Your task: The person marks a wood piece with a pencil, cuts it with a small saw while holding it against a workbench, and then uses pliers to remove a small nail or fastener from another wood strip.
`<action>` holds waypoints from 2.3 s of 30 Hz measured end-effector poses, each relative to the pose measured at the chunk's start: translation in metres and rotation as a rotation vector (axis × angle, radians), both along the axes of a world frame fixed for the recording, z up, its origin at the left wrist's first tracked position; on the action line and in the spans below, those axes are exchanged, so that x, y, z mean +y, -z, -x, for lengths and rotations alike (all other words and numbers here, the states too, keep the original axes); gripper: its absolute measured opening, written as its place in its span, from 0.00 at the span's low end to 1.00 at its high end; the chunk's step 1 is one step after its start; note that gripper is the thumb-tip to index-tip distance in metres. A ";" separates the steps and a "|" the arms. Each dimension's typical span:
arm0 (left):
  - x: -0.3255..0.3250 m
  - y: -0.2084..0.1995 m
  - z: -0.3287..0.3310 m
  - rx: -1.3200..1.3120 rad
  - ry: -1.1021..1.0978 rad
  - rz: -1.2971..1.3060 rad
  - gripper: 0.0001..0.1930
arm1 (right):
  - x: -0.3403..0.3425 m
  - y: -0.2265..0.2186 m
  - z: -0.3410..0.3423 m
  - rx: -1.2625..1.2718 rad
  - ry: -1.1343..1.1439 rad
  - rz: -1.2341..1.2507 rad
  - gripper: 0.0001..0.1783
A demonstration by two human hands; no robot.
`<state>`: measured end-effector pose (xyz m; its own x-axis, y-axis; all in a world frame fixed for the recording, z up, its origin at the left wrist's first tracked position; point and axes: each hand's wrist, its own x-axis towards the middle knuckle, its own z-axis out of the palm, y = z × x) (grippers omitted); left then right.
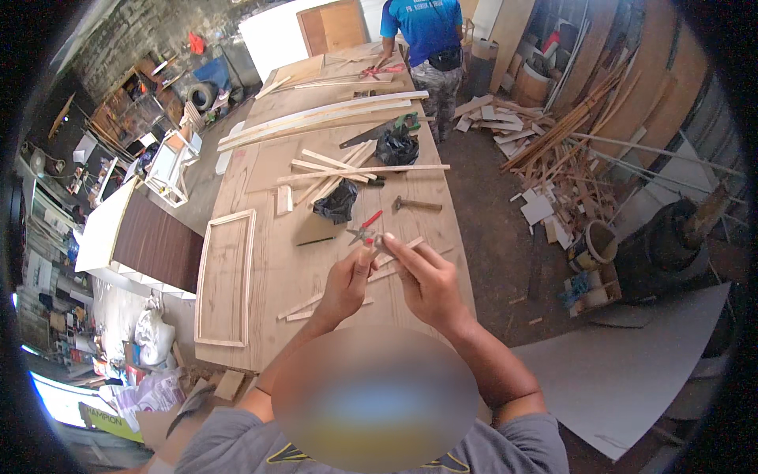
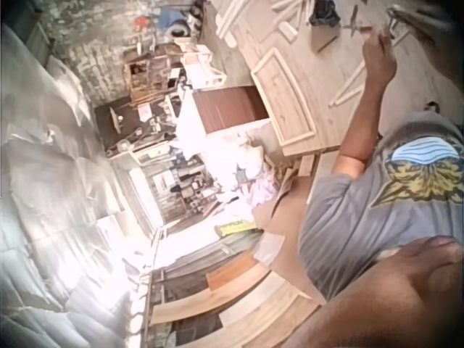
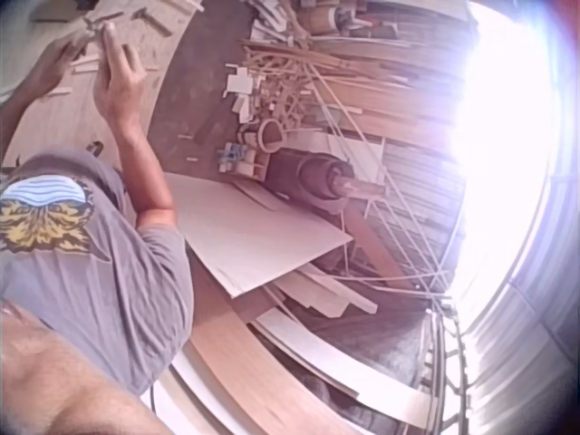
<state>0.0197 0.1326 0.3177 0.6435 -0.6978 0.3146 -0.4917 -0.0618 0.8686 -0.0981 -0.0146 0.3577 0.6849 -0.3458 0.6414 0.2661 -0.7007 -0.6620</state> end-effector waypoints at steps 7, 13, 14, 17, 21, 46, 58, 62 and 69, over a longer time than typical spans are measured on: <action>0.004 0.010 -0.001 -0.034 -0.033 -0.098 0.22 | -0.002 0.008 -0.004 -0.018 -0.029 -0.048 0.23; 0.006 0.012 0.000 0.015 -0.020 -0.131 0.22 | -0.004 0.019 -0.002 0.066 -0.006 -0.096 0.23; 0.006 0.013 0.000 0.016 -0.021 -0.132 0.22 | 0.000 0.016 0.002 0.020 -0.035 -0.105 0.22; 0.005 0.021 0.000 -0.030 -0.032 -0.088 0.22 | -0.007 0.031 -0.007 0.075 -0.039 -0.051 0.22; 0.010 0.026 -0.001 -0.023 -0.040 -0.118 0.22 | -0.005 0.015 0.001 0.049 -0.069 -0.075 0.22; 0.026 0.028 -0.007 -0.244 -0.022 -0.176 0.17 | -0.009 0.033 0.004 0.117 -0.234 -0.278 0.20; 0.024 0.022 -0.004 -0.498 0.029 -0.137 0.16 | -0.028 0.045 0.009 0.370 -0.098 -0.115 0.19; 0.024 0.019 -0.002 -0.410 0.015 -0.213 0.16 | -0.018 0.040 0.012 0.165 -0.180 -0.188 0.18; 0.027 0.029 -0.004 -0.397 -0.015 -0.211 0.15 | -0.018 0.043 0.013 0.260 -0.209 -0.214 0.17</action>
<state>0.0234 0.1597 0.2885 0.5122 -0.7644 0.3916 -0.7822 -0.2269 0.5802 -0.1112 -0.0331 0.3150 0.8848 -0.2887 0.3657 0.1923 -0.4886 -0.8511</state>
